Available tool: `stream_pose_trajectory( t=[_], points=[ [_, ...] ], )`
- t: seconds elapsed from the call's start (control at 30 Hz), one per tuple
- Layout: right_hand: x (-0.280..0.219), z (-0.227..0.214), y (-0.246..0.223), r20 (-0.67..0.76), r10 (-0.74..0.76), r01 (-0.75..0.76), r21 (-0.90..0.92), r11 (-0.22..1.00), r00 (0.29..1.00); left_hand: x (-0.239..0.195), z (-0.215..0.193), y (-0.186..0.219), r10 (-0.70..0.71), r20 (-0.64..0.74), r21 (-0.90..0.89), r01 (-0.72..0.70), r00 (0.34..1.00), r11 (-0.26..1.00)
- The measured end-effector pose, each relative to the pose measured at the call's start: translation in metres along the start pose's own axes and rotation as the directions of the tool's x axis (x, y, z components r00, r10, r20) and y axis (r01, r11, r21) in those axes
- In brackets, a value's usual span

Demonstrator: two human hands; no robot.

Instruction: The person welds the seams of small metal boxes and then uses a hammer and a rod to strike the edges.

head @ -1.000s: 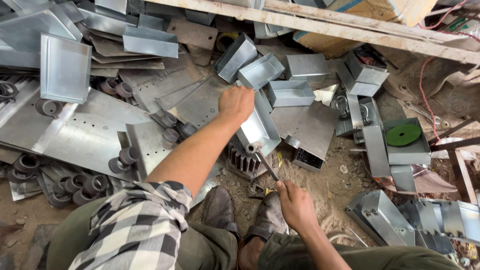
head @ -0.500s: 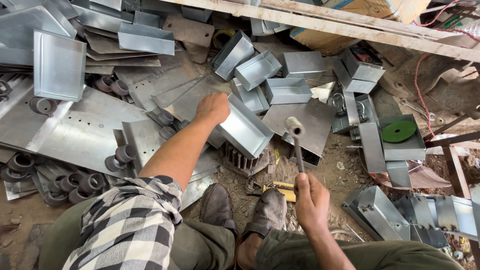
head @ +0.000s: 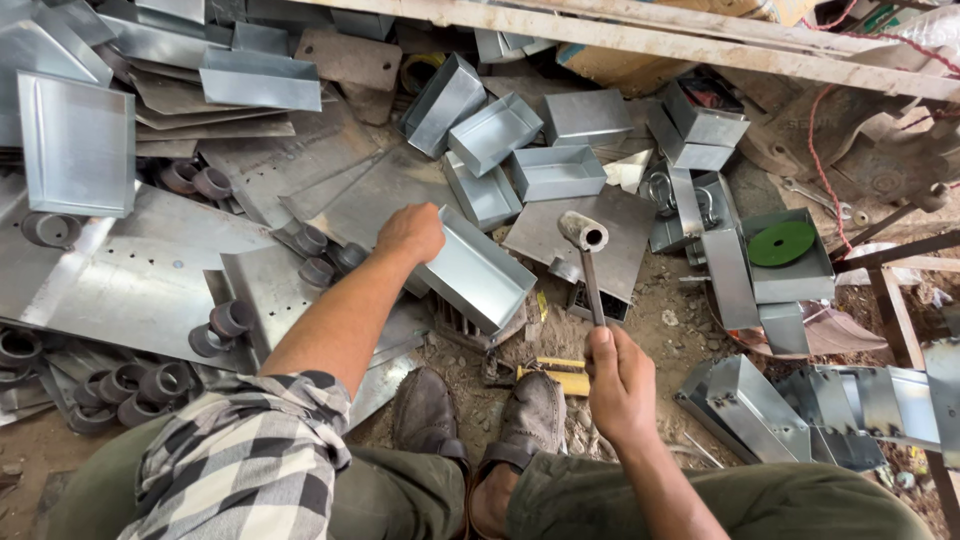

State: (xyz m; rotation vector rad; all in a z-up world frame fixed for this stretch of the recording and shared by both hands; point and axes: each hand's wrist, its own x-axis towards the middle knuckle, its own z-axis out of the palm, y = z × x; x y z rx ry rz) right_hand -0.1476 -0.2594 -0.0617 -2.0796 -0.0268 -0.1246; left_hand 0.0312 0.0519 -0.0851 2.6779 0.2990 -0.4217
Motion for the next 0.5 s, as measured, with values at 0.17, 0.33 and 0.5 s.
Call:
stream_pose_trajectory(
  t=[0.17, 0.33, 0.5],
  points=[
    [-0.001, 0.022, 0.006, 0.127, 0.459, -0.430, -0.202, 0.880, 0.879, 0.001, 0.004, -0.002, 0.048, -0.002, 0.050, -0.047, 0.999, 0.998],
    [0.000, 0.016, 0.007, 0.138, 0.622, -0.635, 0.087, 0.768, 0.771, 0.012, 0.014, -0.013, -0.037, 0.016, -0.006, 0.037, 0.999, 0.999],
    [0.005, 0.009, 0.006, 0.197, 0.607, -0.621, 0.449, 0.643, 0.770, 0.005, 0.016, -0.017, -0.111, 0.044, -0.025, 0.112, 0.993, 0.993]
  ],
)
